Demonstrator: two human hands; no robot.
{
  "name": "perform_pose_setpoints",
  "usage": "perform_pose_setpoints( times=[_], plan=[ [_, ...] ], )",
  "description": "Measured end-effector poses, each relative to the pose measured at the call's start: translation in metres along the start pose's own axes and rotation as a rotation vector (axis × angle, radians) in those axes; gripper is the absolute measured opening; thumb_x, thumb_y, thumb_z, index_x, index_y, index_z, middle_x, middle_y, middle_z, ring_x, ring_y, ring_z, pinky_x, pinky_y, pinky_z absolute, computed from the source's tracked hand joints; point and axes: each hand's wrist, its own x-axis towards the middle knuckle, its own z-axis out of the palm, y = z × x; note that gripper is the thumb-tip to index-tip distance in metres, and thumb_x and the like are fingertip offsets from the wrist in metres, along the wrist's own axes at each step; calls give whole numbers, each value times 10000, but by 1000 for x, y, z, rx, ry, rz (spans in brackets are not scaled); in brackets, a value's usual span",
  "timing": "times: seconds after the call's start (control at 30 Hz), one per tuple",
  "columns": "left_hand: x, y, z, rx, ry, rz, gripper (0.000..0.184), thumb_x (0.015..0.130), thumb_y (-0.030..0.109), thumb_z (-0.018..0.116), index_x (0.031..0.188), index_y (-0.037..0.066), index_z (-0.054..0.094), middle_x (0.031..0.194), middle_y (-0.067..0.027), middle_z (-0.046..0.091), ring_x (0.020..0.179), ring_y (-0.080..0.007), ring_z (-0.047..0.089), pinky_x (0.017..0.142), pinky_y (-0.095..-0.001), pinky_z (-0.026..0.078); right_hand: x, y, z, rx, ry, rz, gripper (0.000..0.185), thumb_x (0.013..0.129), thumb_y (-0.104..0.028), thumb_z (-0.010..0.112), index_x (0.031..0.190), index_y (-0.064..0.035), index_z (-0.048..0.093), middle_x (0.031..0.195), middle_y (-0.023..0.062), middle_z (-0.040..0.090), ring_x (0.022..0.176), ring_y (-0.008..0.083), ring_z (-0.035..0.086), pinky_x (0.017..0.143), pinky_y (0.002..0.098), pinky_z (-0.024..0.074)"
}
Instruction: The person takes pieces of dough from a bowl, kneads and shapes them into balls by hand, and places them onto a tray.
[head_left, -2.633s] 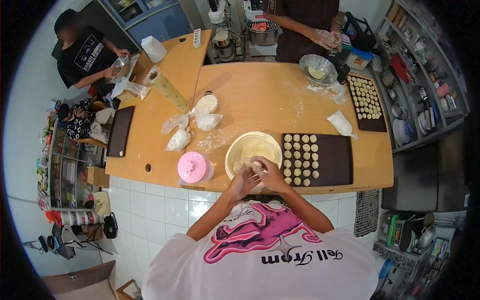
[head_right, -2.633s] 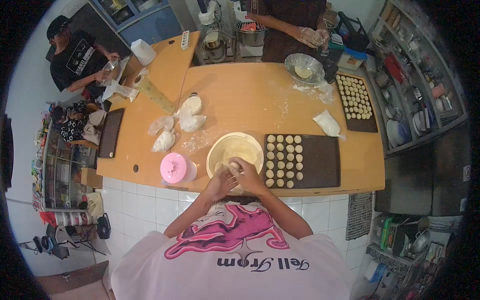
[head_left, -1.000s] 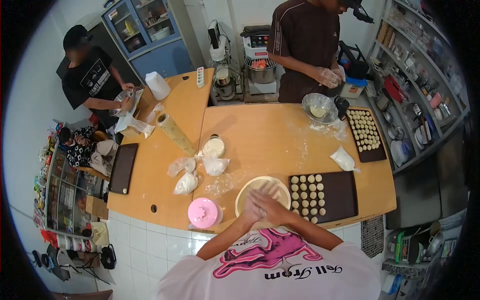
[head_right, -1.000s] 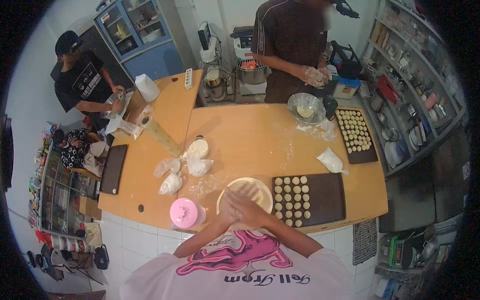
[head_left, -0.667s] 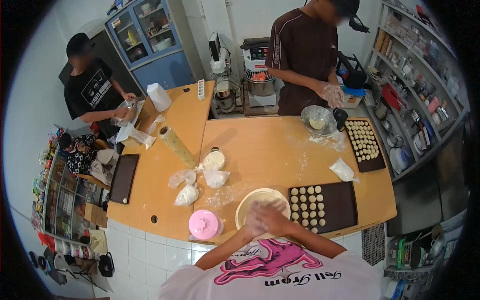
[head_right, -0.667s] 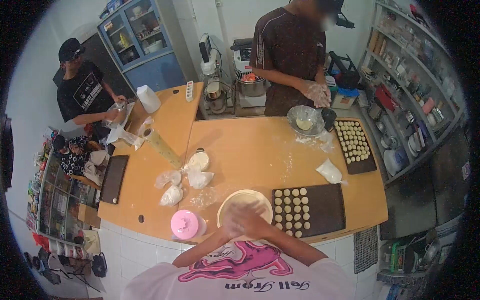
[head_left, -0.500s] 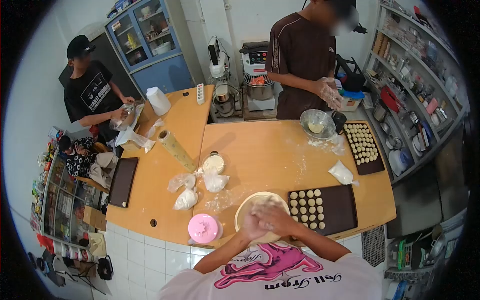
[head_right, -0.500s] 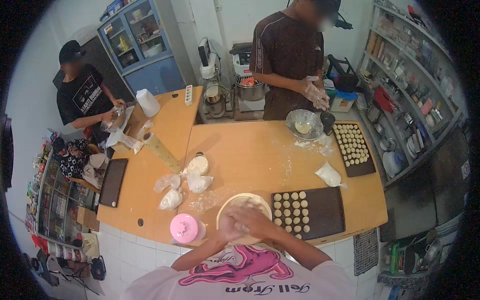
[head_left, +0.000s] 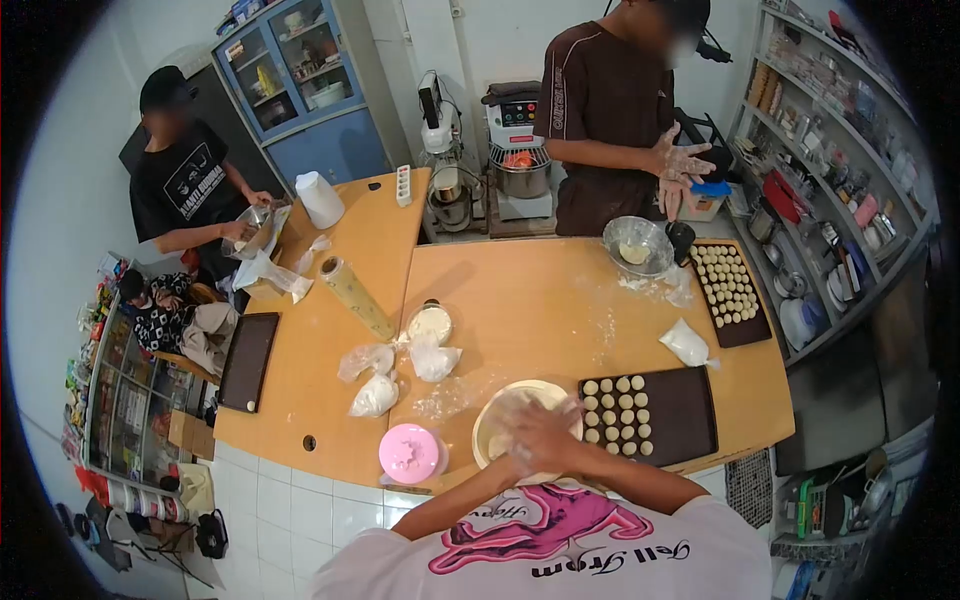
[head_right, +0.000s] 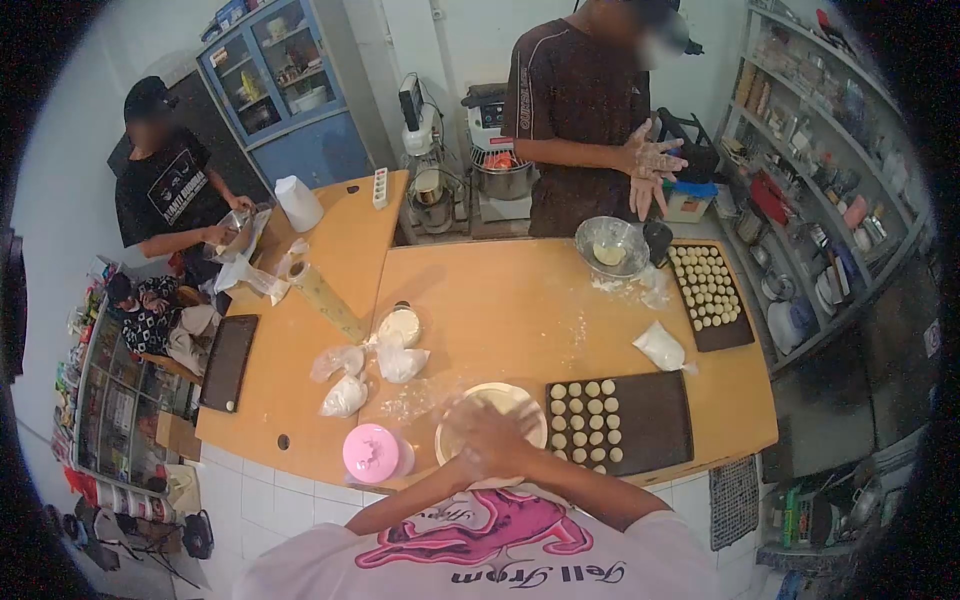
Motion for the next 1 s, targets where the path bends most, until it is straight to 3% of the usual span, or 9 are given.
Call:
perform_pose_setpoints(
  times=[0.03, 0.13, 0.23, 0.33, 0.4, 0.47, 0.67, 0.9, 1.0],
  plan=[
    [-1, 1, -1, -33, 32, 14, 796, 907, 671, 271, 1459, 99, 265, 1499, -110, 302, 1375, -260, 298, 1152, -431, 202, 3, -17, -11, 6, 0, -93, 557, 890, -258, 494, 1415, -105, 385, 1430, 201, 379, 1356, 393, 293, 1092, 582, 202],
    [0, 14, 1, -118, 116, 58, 795, 908, 667, 269, 1461, 96, 258, 1503, -111, 296, 1375, -260, 299, 1152, -426, 205, -4, 9, 6, 116, 146, 60, 542, 912, -251, 477, 1415, -77, 378, 1429, 208, 380, 1350, 416, 290, 1080, 580, 217],
    [0, 10, 12, -136, 246, 54, 768, 917, 645, 273, 1467, 111, 248, 1508, -114, 285, 1371, -261, 307, 1147, -427, 218, -1, 9, -7, -97, 186, 276, 544, 916, -245, 467, 1418, -63, 361, 1439, 222, 358, 1354, 431, 278, 1099, 550, 188],
    [2, 2, -3, -112, -83, 49, 734, 934, 603, 273, 1482, 121, 193, 1515, -132, 255, 1393, -283, 265, 1150, -437, 218, -1, 6, 2, 94, -10, 215, 559, 933, -264, 454, 1452, -110, 315, 1485, 201, 294, 1386, 404, 233, 1125, 530, 147],
    [-1, -4, -9, 13, -176, 276, 687, 946, 563, 295, 1468, 122, 228, 1502, -131, 282, 1382, -281, 282, 1142, -433, 238, -3, -6, 1, 195, -91, -25, 500, 962, -271, 427, 1429, -109, 355, 1500, 184, 278, 1404, 375, 206, 1140, 509, 127],
    [-2, 1, -13, -3, -121, 286, 656, 954, 542, 299, 1459, 126, 250, 1495, -125, 298, 1377, -276, 291, 1137, -437, 247, -5, -5, -1, 159, -99, 61, 498, 970, -311, 416, 1437, -151, 349, 1507, 176, 269, 1405, 391, 191, 1132, 538, 124],
    [-14, 1, 16, -96, 215, -34, 679, 942, 604, 278, 1452, 156, 276, 1485, -78, 325, 1346, -248, 340, 1136, -460, 232, -9, 26, -3, -29, -41, 274, 544, 951, -323, 443, 1453, -150, 320, 1499, 190, 272, 1395, 402, 211, 1112, 589, 120],
    [-7, 2, -9, -106, -92, 196, 632, 963, 543, 265, 1470, 166, 247, 1510, -89, 285, 1374, -261, 287, 1137, -482, 209, -9, 4, 24, 268, 26, 66, 528, 912, -193, 462, 1427, -121, 369, 1482, 190, 315, 1389, 423, 221, 1108, 592, 128],
    [-8, -5, -41, 763, -43, 360, 631, 965, 540, 259, 1475, 168, 235, 1519, -94, 269, 1386, -261, 266, 1136, -486, 204, -6, 0, 14, 218, -92, 34, 509, 896, -228, 485, 1391, -126, 423, 1477, 168, 333, 1405, 378, 202, 1109, 595, 116]
  ],
)
